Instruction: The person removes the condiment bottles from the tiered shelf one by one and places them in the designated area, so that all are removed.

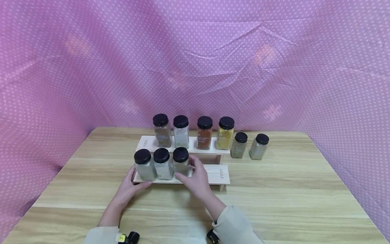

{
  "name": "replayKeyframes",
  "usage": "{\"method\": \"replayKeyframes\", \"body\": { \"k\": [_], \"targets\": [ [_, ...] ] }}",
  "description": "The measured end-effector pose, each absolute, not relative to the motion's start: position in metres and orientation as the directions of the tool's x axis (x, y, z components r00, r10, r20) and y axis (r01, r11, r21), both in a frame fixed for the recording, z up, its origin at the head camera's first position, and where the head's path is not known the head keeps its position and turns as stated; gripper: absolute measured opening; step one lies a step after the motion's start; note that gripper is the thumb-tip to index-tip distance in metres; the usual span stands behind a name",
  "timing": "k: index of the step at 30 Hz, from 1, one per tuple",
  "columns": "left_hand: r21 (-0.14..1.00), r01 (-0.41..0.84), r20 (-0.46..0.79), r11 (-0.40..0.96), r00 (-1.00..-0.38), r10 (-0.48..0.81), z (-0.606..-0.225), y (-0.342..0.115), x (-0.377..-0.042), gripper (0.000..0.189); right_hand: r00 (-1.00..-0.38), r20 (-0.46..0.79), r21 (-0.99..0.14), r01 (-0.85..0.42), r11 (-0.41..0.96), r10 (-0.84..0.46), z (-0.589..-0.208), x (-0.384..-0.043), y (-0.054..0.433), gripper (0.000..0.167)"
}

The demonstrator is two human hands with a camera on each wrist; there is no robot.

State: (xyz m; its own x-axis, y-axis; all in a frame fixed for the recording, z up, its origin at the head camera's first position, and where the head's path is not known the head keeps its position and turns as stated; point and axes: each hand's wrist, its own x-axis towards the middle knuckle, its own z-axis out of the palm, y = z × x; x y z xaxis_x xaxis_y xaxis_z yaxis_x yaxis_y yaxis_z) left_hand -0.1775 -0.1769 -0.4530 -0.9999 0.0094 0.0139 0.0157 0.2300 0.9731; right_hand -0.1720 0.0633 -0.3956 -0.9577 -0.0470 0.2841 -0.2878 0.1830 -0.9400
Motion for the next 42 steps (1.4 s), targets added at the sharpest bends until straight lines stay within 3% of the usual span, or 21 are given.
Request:
{"method": "replayKeyframes", "body": {
  "k": [4, 21, 28, 36, 42],
  "targets": [
    [0.973, 0.018, 0.016, 0.229, -1.0, 0.009, -0.452, -0.177, -0.177, 0.092, -0.959, 0.283, -0.941, -0.28, 0.188, -0.01, -0.384, -0.164, 0.056, 0.055],
    [0.972, 0.028, 0.027, 0.231, -1.0, 0.008, -0.451, -0.176, -0.175, 0.089, -0.909, 0.378, -0.902, -0.317, 0.293, 0.178, -0.41, -0.175, 0.037, 0.057],
    [0.97, 0.018, 0.017, 0.241, -1.0, 0.007, -0.452, -0.177, -0.177, 0.091, -0.888, 0.427, -0.882, -0.368, 0.293, 0.171, -0.408, -0.174, 0.038, 0.052],
    [0.971, 0.029, 0.025, 0.236, -0.999, 0.019, -0.45, -0.176, -0.176, 0.09, -0.941, 0.317, -0.926, -0.279, 0.253, 0.122, -0.398, -0.172, 0.051, 0.052],
    [0.971, 0.018, 0.015, 0.24, -1.0, 0.013, -0.451, -0.175, -0.177, 0.092, -0.945, 0.314, -0.916, -0.275, 0.293, 0.092, -0.39, -0.168, 0.061, 0.053]
  ]
}}
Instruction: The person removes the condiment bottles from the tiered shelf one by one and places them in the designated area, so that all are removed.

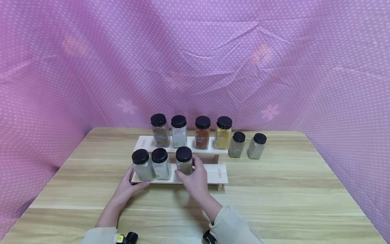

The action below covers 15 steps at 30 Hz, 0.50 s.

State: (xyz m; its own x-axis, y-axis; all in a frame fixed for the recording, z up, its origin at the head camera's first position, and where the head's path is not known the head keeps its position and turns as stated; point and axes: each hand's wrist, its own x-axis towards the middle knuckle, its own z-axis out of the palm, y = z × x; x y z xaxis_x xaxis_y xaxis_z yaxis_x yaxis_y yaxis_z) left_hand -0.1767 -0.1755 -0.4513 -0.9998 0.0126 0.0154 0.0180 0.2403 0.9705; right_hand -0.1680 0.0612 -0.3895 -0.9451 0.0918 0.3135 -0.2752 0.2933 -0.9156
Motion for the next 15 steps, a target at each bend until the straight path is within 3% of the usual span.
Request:
{"method": "replayKeyframes", "body": {
  "k": [15],
  "targets": [
    [0.973, 0.042, 0.039, 0.225, -0.999, 0.02, -0.454, -0.177, -0.179, 0.091, -0.96, 0.267, -0.91, -0.223, 0.348, 0.082, -0.38, -0.161, 0.108, 0.052]
  ]
}}
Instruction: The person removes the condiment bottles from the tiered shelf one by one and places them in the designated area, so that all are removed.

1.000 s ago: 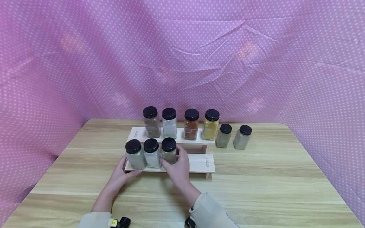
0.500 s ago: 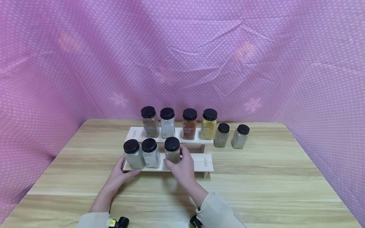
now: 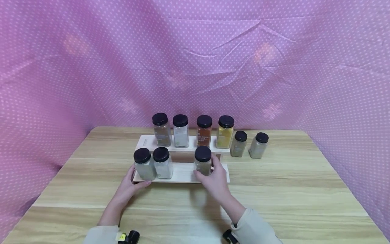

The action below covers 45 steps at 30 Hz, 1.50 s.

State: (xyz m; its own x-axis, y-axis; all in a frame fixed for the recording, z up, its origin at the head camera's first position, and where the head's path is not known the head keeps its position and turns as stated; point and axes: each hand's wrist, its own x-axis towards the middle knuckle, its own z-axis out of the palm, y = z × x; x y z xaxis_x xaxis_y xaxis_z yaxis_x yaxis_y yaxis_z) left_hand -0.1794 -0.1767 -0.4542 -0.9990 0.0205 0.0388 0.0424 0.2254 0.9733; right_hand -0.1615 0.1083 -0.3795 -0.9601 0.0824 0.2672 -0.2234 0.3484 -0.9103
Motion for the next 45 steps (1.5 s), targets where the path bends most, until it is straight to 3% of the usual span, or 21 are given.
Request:
{"method": "replayKeyframes", "body": {
  "k": [9, 23, 45],
  "targets": [
    [0.975, 0.033, 0.031, 0.22, -0.999, 0.009, -0.453, -0.176, -0.178, 0.091, -0.974, 0.199, -0.925, -0.15, 0.349, 0.109, -0.38, -0.158, 0.148, 0.047],
    [0.975, 0.016, 0.014, 0.224, -1.0, 0.009, -0.449, -0.176, -0.175, 0.091, -0.946, 0.254, -0.85, -0.12, 0.513, 0.2, -0.377, -0.154, 0.203, 0.046],
    [0.979, 0.04, 0.039, 0.202, -0.999, 0.009, -0.45, -0.175, -0.177, 0.09, -0.94, 0.27, -0.814, -0.106, 0.572, 0.21, -0.389, -0.164, 0.268, 0.048]
  ]
}}
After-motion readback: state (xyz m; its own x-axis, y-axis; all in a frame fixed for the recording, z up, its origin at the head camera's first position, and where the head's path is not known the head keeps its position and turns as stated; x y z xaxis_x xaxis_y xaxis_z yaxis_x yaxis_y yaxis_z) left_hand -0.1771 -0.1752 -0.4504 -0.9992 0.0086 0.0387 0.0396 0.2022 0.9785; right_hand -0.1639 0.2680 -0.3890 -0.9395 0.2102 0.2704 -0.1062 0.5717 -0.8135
